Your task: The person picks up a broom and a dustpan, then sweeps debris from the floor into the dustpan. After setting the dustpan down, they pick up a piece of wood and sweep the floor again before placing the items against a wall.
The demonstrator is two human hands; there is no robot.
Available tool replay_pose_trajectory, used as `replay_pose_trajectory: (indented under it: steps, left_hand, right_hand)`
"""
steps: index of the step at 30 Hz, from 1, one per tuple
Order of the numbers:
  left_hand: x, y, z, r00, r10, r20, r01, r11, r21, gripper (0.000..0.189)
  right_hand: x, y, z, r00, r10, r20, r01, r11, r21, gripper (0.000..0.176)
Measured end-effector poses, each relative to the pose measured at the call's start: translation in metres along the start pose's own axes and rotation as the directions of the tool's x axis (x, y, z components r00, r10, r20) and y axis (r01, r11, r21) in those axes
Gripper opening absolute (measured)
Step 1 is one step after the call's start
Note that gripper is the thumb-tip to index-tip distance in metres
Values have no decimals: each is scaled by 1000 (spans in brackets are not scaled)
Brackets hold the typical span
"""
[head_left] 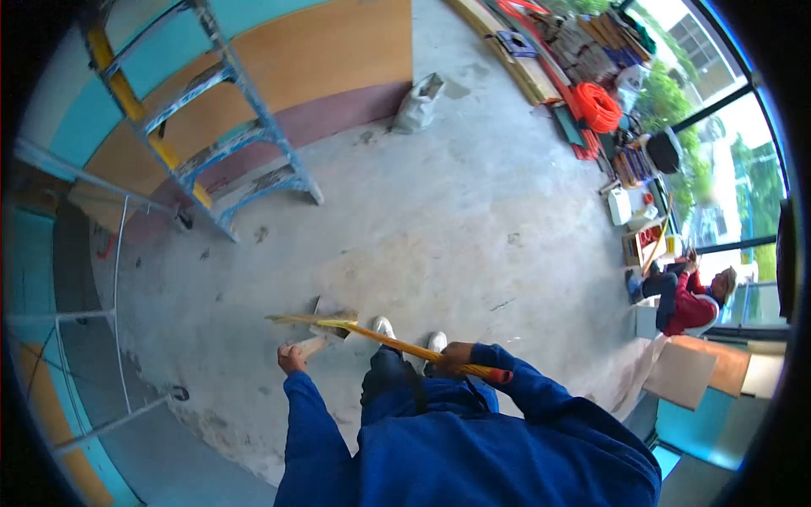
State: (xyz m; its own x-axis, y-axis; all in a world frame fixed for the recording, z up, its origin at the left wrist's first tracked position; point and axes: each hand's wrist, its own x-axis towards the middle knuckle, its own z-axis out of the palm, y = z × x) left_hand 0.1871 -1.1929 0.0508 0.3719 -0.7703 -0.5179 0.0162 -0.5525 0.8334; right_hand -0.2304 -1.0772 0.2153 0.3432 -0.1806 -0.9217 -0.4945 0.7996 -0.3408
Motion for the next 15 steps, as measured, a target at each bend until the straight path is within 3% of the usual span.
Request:
replay_pose_trajectory:
  steps: [2,3,5,7,9,10,12,14,15]
  left_hand:
    - [-24,44,15,997,-71,3,71,997,-21,46]
    - [-19,38,21,998,29,47,-30,999,29,51]
    - [-21,22,24,963,218,160,-238,964,118,61]
    - [-27,11,33,920,179,347,-233,965,119,74]
    - [-39,0,45,895,301,329,-422,812,404,73]
    - [-30,-9,45,881,305,362,-454,761,463,73]
    - [-6,-32,56,857,308,413,-507,647,570,72]
    - [-31,20,102,940,238,246,-329,828,454,66]
    - [-23,24,113,945,248,212,-321,825,465,65]
  right_hand:
    - [-48,-7,-9,993,-107,-58,113,986,123,24]
    - [-68,-3,-18,984,-155,-90,169,969,182,24]
    - [-106,11,-38,985,-75,-154,121,942,314,24]
    - [-139,23,-60,969,5,-246,110,887,448,24]
    - [-156,35,-89,926,39,-376,156,867,473,24]
    - [-156,50,-106,917,39,-397,218,784,581,25]
    - [-155,69,-150,878,79,-471,262,746,613,23]
    - [-153,89,-203,808,192,-557,217,782,584,21]
    - [-154,98,-222,775,249,-581,179,795,579,19]
